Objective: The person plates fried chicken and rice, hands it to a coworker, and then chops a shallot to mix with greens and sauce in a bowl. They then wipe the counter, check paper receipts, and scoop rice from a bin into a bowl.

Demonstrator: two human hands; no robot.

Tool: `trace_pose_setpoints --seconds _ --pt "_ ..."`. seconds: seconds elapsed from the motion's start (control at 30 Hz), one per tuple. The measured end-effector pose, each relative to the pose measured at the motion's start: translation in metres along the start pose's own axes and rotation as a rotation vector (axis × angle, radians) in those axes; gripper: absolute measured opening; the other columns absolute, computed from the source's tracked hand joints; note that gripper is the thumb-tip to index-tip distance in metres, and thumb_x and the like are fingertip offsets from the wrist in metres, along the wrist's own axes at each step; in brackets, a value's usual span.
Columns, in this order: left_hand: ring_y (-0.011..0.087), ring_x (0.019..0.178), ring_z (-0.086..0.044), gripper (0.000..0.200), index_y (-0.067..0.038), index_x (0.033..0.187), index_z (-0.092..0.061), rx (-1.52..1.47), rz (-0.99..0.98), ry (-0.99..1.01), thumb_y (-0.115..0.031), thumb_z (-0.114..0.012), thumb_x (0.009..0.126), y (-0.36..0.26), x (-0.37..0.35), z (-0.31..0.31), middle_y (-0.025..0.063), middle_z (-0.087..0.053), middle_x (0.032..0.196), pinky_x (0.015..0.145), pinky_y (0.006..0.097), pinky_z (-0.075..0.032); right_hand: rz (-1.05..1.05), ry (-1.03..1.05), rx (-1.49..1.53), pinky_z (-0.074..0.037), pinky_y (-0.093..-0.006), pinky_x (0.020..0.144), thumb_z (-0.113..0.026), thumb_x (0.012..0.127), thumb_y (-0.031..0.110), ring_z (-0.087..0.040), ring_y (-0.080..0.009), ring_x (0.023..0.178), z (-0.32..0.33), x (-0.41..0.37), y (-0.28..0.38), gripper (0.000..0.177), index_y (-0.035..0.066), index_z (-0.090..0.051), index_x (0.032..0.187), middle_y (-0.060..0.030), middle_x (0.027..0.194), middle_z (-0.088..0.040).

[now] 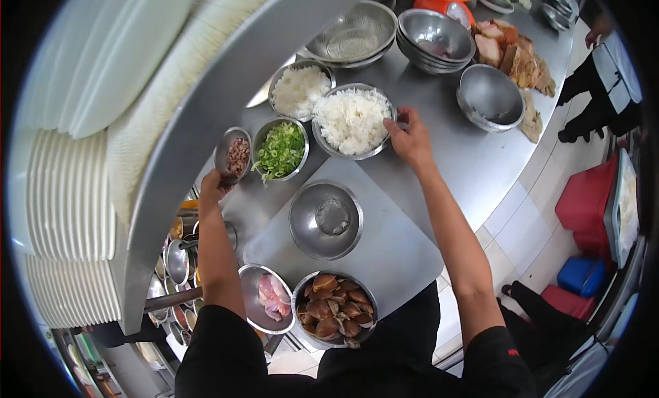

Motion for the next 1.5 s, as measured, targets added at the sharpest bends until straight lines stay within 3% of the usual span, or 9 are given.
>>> trace_pose_setpoints --seconds 0.13,0.23,0.3,0.53,0.63,0.7,1.3,1.47,1.5 --pt "0.0321 0.071 -0.063 0.025 0.007 0.095 -0.054 -0.072 -0.133 -0.195 0.001 -0.054 0.071 0.003 -0.049 0.015 0.0193 -0.059 0.085 0.062 0.0412 -0.058 -0.005 0.089 -0.087 -0.048 -0.0385 0.074 -0.061 0.077 0.027 -0.061 -0.0284 0.081 -0.005 0.008 0.007 0.048 -0.001 -0.051 0.114 -0.0182 0.094 -0.062" --pt "0.0291 0.057 -0.061 0.016 0.010 0.077 -0.058 -0.166 -0.632 -0.308 -0.004 -0.057 0.071 -0.001 -0.080 0.044 0.0178 -0.060 0.078 0.048 0.0369 -0.054 -0.201 0.243 0.085 -0.051 -0.0345 0.057 -0.057 0.079 0.024 -0.062 -0.0243 0.070 -0.010 0.013 0.007 0.043 -0.002 -0.053 0.111 -0.0151 0.086 -0.062" --pt "0.0270 0.057 -0.061 0.017 0.009 0.078 -0.058 -0.221 -0.638 -0.189 -0.006 -0.057 0.072 -0.004 -0.093 0.044 0.0167 -0.060 0.077 0.046 0.0347 -0.053 -0.212 0.245 0.127 -0.050 -0.0308 0.045 -0.053 0.080 0.021 -0.061 -0.0206 0.062 -0.010 0.019 0.005 0.036 -0.003 -0.055 0.107 -0.0133 0.081 -0.062" --pt "0.0219 0.065 -0.061 0.017 0.001 0.087 -0.059 -0.333 -0.368 0.005 -0.014 -0.054 0.081 -0.012 -0.084 -0.079 0.0120 -0.061 0.083 0.048 0.0327 -0.052 -0.204 0.284 0.156 -0.054 -0.0306 0.046 -0.049 0.082 0.019 -0.061 -0.0199 0.062 -0.018 0.032 -0.007 0.033 -0.002 -0.056 0.107 -0.0126 0.079 -0.062" --pt "0.0218 0.071 -0.061 0.018 0.001 0.089 -0.059 0.041 -0.288 -0.318 -0.014 -0.053 0.082 -0.018 -0.112 -0.114 0.0118 -0.062 0.085 0.054 0.0347 -0.052 -0.205 0.330 0.174 -0.054 -0.0300 0.045 -0.049 0.081 0.015 -0.062 -0.0189 0.063 -0.017 0.031 -0.003 0.031 -0.002 -0.057 0.106 -0.0115 0.079 -0.062" --pt "0.0217 0.074 -0.061 0.018 0.000 0.092 -0.059 -0.284 -0.165 0.023 -0.014 -0.053 0.082 -0.017 -0.124 -0.138 0.0112 -0.062 0.086 0.057 0.0349 -0.051 -0.260 0.408 0.262 -0.053 -0.0293 0.044 -0.049 0.081 0.011 -0.062 -0.0171 0.060 -0.017 0.029 0.001 0.028 -0.002 -0.058 0.103 -0.0106 0.078 -0.062" --pt "0.0323 0.090 -0.056 0.029 -0.002 0.104 -0.048 -0.741 -0.135 -0.336 -0.003 -0.048 0.075 0.092 -0.055 0.047 0.0153 -0.054 0.099 0.067 0.0527 -0.049 -0.153 0.297 0.237 -0.050 -0.0265 0.039 -0.049 0.077 0.005 -0.055 -0.0143 0.045 0.005 0.007 0.014 0.021 -0.008 -0.061 0.090 -0.0100 0.066 -0.061" --pt "0.0323 0.100 -0.053 0.033 -0.003 0.113 -0.050 -0.804 -0.401 -0.193 -0.012 -0.041 0.082 0.051 -0.106 -0.016 0.0151 -0.053 0.110 0.084 0.0526 -0.044 -0.027 0.407 0.241 -0.049 -0.0299 0.043 -0.049 0.075 0.006 -0.059 -0.0171 0.044 -0.045 -0.004 0.059 0.020 -0.008 -0.061 0.084 -0.0133 0.061 -0.061" --pt "0.0325 0.104 -0.051 0.034 -0.002 0.114 -0.051 -0.848 -0.285 -0.319 -0.014 -0.038 0.084 0.059 -0.107 -0.016 0.0151 -0.053 0.112 0.087 0.0523 -0.042 0.006 0.449 0.188 -0.050 -0.0308 0.045 -0.050 0.074 0.007 -0.060 -0.0187 0.045 -0.064 -0.006 0.071 0.021 -0.009 -0.061 0.084 -0.0145 0.061 -0.061"
Point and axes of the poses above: each hand's wrist, its own x-axis towards the middle knuckle, its own z-axis out of the back of the hand, y = z × x, the point moved 5 cm from there along x, towards the middle knuckle
